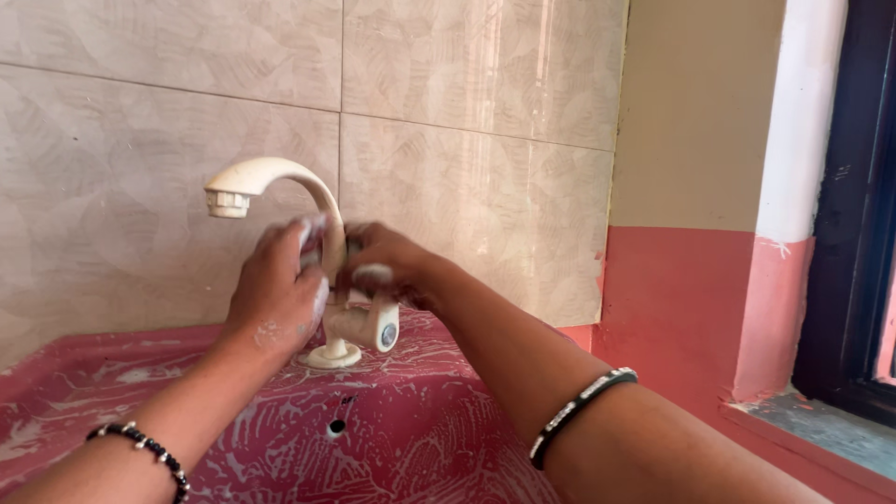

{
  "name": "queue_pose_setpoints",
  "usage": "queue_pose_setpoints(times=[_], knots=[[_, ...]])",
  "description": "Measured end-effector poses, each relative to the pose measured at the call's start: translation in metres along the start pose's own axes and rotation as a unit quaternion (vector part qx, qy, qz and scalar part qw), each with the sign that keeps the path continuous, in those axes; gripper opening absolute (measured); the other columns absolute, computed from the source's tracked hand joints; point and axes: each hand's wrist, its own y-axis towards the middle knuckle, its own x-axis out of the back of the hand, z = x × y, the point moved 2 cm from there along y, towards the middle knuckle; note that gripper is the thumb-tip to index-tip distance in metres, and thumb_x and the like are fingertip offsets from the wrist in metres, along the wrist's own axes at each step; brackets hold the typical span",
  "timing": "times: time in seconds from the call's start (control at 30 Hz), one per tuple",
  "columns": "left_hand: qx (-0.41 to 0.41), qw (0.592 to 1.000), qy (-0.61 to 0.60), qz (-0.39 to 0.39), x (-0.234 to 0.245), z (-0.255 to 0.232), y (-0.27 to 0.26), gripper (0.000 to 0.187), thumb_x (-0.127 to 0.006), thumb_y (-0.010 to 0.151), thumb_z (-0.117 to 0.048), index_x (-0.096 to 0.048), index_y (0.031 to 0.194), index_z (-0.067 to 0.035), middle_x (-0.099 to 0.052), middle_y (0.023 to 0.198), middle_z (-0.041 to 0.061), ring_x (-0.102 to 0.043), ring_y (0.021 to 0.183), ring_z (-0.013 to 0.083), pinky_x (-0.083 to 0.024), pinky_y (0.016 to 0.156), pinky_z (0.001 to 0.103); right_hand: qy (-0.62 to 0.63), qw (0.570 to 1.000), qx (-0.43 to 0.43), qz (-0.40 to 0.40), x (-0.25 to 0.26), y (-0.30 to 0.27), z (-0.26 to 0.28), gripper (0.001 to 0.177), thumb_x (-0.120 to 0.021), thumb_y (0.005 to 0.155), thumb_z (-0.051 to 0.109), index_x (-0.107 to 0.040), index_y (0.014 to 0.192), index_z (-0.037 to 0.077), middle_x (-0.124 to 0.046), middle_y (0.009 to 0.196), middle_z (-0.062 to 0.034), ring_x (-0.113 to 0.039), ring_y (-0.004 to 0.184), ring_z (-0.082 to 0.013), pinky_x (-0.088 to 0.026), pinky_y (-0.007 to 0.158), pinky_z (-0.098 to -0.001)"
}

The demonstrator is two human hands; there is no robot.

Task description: The person scrubs a pink bathroom sink and its white faucet with a soapy cloth, working around the basin, drain, and faucet body. The person also scrubs a pink plastic basket placed inside the sink.

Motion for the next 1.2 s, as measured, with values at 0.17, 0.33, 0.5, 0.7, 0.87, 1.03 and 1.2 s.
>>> queue_pose_setpoints(times=[0.17, 0.33, 0.5, 0.7, 0.87, 1.03, 1.2], knots=[[-0.089, 0.995, 0.031, -0.018, 0.004, -0.014, -0.006, 0.050, -0.052, 0.093, -0.007, -0.049, 0.141, 0.003, -0.057, 0.133, 0.023, -0.062, 0.119, 0.0374, -0.047, 0.099, 0.046, 0.238, 0.965, 0.108, 0.002, -0.001, 0.005, 0.002, 0.044, -0.054, 0.094, 0.003, -0.052, 0.139, 0.004, -0.071, 0.097, -0.0197, -0.064, 0.062, -0.0172, -0.050, 0.046, -0.0286], [0.061, 0.998, -0.003, -0.007, 0.013, -0.010, -0.001, 0.043, -0.050, 0.100, -0.016, -0.049, 0.140, 0.000, -0.058, 0.127, 0.022, -0.063, 0.117, 0.0366, -0.048, 0.099, 0.046, 0.393, 0.919, -0.012, 0.014, -0.015, 0.030, 0.036, 0.074, -0.041, 0.096, 0.063, -0.074, 0.100, -0.004, -0.076, 0.082, -0.0126, -0.067, 0.060, -0.0186, -0.059, 0.048, -0.0345], [0.004, 0.999, 0.001, -0.047, 0.018, -0.017, -0.002, 0.039, -0.055, 0.099, -0.013, -0.051, 0.133, 0.004, -0.062, 0.129, 0.027, -0.061, 0.118, 0.0440, -0.046, 0.098, 0.050, 0.191, 0.950, 0.245, -0.022, -0.041, 0.021, 0.081, 0.066, -0.043, 0.103, 0.053, -0.068, 0.122, -0.005, -0.076, 0.107, -0.0217, -0.072, 0.098, -0.0254, -0.058, 0.087, -0.0362], [-0.013, 0.997, -0.023, -0.071, 0.026, -0.041, -0.003, 0.041, -0.058, 0.090, -0.011, -0.049, 0.126, 0.006, -0.064, 0.123, 0.026, -0.062, 0.114, 0.0440, -0.049, 0.088, 0.051, 0.052, 0.966, 0.142, -0.211, -0.056, 0.010, 0.105, 0.058, -0.060, 0.091, 0.053, -0.076, 0.118, 0.005, -0.079, 0.101, -0.0149, -0.070, 0.085, -0.0212, -0.057, 0.073, -0.0362], [0.071, 0.997, 0.043, -0.008, 0.024, -0.040, -0.005, 0.024, -0.054, 0.100, -0.012, -0.055, 0.119, 0.004, -0.067, 0.114, 0.027, -0.064, 0.109, 0.0447, -0.049, 0.090, 0.053, -0.086, 0.967, 0.220, -0.098, -0.068, 0.027, 0.107, 0.058, -0.064, 0.094, 0.056, -0.079, 0.084, 0.002, -0.084, 0.084, -0.0132, -0.080, 0.084, -0.0167, -0.055, 0.083, -0.0278], [-0.056, 0.995, 0.050, -0.073, 0.032, -0.043, -0.003, 0.042, -0.058, 0.090, -0.006, -0.054, 0.130, 0.007, -0.064, 0.123, 0.027, -0.060, 0.114, 0.0428, -0.046, 0.098, 0.053, 0.201, 0.898, 0.323, -0.224, -0.050, 0.054, 0.093, 0.036, -0.064, 0.094, 0.039, -0.070, 0.089, 0.004, -0.071, 0.077, -0.0100, -0.070, 0.070, -0.0191, -0.061, 0.065, -0.0348], [0.011, 0.992, 0.088, -0.091, 0.029, -0.036, -0.007, 0.050, -0.064, 0.086, -0.006, -0.053, 0.134, 0.006, -0.064, 0.122, 0.025, -0.059, 0.114, 0.0417, -0.045, 0.098, 0.053, 0.059, 0.959, 0.020, -0.277, -0.034, 0.061, 0.066, 0.049, -0.060, 0.093, 0.048, -0.076, 0.090, 0.002, -0.069, 0.070, -0.0111, -0.064, 0.062, -0.0227, -0.046, 0.052, -0.0349]])
